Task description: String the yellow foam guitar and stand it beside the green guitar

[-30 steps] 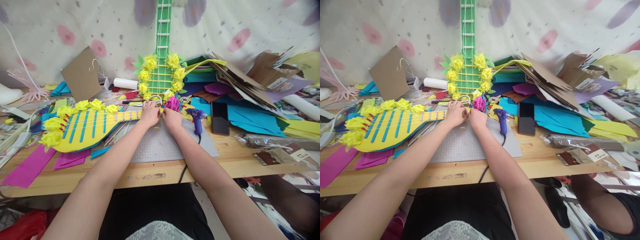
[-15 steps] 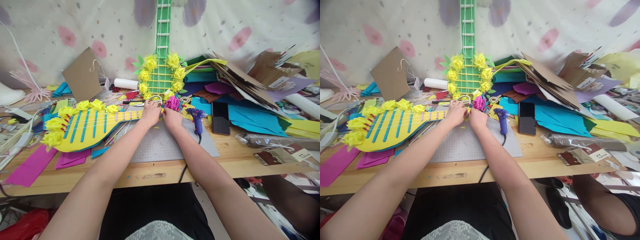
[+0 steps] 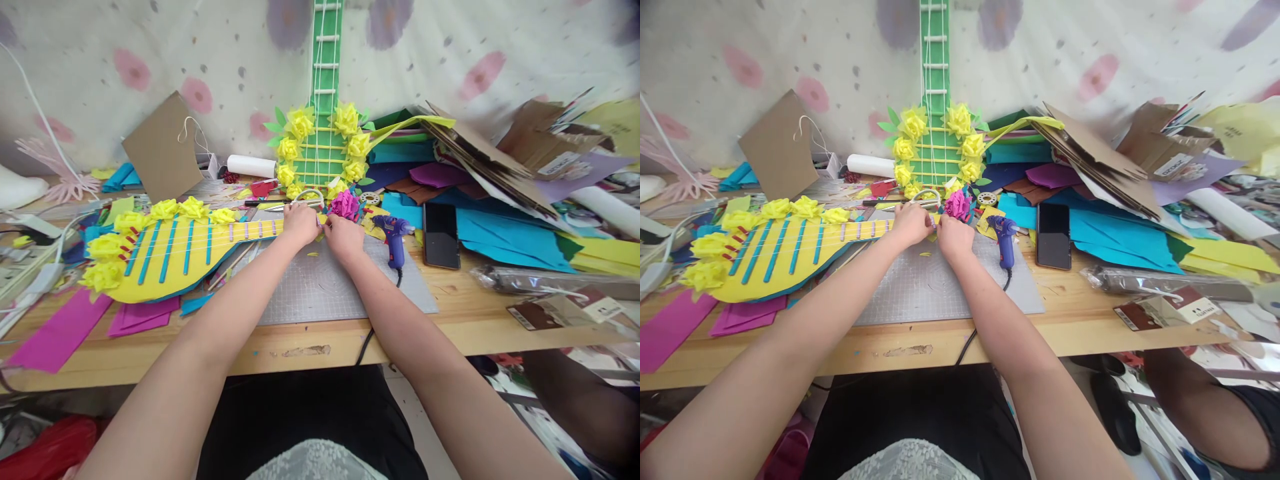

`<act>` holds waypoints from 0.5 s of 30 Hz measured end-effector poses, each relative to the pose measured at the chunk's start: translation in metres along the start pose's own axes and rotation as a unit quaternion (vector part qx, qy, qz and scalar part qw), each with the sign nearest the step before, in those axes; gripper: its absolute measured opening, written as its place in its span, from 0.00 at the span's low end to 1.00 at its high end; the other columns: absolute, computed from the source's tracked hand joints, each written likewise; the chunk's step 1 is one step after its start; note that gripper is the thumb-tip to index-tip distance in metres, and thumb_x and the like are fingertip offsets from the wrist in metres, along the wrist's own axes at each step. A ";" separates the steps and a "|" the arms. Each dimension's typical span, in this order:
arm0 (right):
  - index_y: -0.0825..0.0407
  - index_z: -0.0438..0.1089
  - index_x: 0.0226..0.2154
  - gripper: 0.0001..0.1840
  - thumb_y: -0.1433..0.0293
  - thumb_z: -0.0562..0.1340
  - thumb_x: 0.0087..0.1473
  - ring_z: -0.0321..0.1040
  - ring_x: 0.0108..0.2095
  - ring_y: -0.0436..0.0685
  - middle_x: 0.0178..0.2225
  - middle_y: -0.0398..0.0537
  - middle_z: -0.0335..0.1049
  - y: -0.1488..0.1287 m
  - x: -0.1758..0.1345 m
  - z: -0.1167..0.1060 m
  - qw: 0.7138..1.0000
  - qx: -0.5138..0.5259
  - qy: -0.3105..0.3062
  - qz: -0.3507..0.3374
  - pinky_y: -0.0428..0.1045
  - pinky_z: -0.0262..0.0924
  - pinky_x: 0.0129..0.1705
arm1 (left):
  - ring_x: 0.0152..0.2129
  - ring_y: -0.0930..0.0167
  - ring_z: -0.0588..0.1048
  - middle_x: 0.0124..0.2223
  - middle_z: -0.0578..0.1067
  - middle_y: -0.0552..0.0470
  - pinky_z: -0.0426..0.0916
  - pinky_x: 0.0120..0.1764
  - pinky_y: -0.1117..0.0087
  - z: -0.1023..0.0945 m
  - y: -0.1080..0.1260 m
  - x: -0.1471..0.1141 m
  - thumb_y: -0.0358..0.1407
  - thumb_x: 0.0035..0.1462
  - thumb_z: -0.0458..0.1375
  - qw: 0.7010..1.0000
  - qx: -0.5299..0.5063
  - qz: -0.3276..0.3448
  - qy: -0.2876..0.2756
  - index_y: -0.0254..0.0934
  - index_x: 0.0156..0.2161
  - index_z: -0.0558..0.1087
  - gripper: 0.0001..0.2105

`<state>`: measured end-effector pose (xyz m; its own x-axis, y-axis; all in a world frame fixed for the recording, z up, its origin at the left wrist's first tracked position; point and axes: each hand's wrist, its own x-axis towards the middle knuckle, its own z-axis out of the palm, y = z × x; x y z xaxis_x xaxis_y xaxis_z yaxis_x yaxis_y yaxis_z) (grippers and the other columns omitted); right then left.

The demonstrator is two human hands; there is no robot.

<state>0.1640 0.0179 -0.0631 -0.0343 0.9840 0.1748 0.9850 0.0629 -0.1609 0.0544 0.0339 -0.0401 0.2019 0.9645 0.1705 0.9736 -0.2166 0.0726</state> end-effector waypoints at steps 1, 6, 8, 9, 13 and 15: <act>0.49 0.68 0.41 0.14 0.63 0.51 0.57 0.70 0.37 0.57 0.37 0.50 0.73 0.000 0.000 0.000 1.000 0.003 -0.002 -0.001 0.49 0.58 0.36 | 0.46 0.57 0.66 0.42 0.73 0.43 0.57 0.47 0.57 0.000 0.001 0.002 0.42 0.47 0.56 1.000 -0.003 -0.018 -0.007 0.37 0.32 0.76 0.12; 0.48 0.68 0.41 0.14 0.65 0.51 0.56 0.69 0.39 0.57 0.38 0.49 0.73 0.001 -0.001 0.000 1.000 0.014 -0.004 -0.007 0.49 0.57 0.37 | 0.46 0.59 0.69 0.43 0.75 0.42 0.62 0.45 0.62 -0.005 0.004 0.015 0.43 0.42 0.61 0.992 -0.027 -0.106 -0.064 0.37 0.37 0.75 0.16; 0.48 0.68 0.40 0.13 0.66 0.51 0.56 0.69 0.39 0.57 0.39 0.49 0.73 0.001 -0.001 -0.001 1.000 0.016 -0.006 -0.006 0.48 0.57 0.36 | 0.44 0.60 0.71 0.44 0.75 0.40 0.64 0.42 0.65 -0.008 0.006 0.019 0.43 0.40 0.62 0.984 -0.042 -0.140 -0.099 0.36 0.41 0.74 0.21; 0.48 0.69 0.40 0.13 0.66 0.51 0.55 0.69 0.39 0.57 0.39 0.49 0.73 0.001 -0.001 -0.002 1.000 0.018 -0.005 -0.005 0.48 0.57 0.36 | 0.43 0.60 0.72 0.44 0.74 0.40 0.65 0.41 0.65 -0.008 0.006 0.021 0.43 0.39 0.63 0.981 -0.047 -0.150 -0.111 0.36 0.42 0.73 0.22; 0.48 0.69 0.38 0.13 0.66 0.52 0.55 0.69 0.38 0.57 0.37 0.49 0.73 0.001 -0.001 -0.003 1.000 0.030 -0.002 -0.007 0.48 0.57 0.36 | 0.43 0.59 0.72 0.45 0.74 0.39 0.65 0.42 0.64 -0.006 0.005 0.029 0.43 0.37 0.63 0.979 -0.036 -0.163 -0.120 0.35 0.45 0.71 0.26; 0.48 0.69 0.38 0.13 0.67 0.51 0.55 0.68 0.39 0.57 0.38 0.49 0.73 0.001 -0.001 -0.003 0.999 0.035 -0.007 -0.009 0.48 0.57 0.36 | 0.45 0.58 0.70 0.46 0.73 0.39 0.64 0.44 0.62 -0.003 0.005 0.031 0.44 0.37 0.63 0.981 -0.019 -0.160 -0.106 0.35 0.46 0.71 0.27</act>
<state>0.1655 0.0166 -0.0605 -0.0540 0.9849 0.1645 0.9700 0.0908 -0.2255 0.0651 0.0627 -0.0313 -0.0912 0.9930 -0.0745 0.9870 0.1001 0.1258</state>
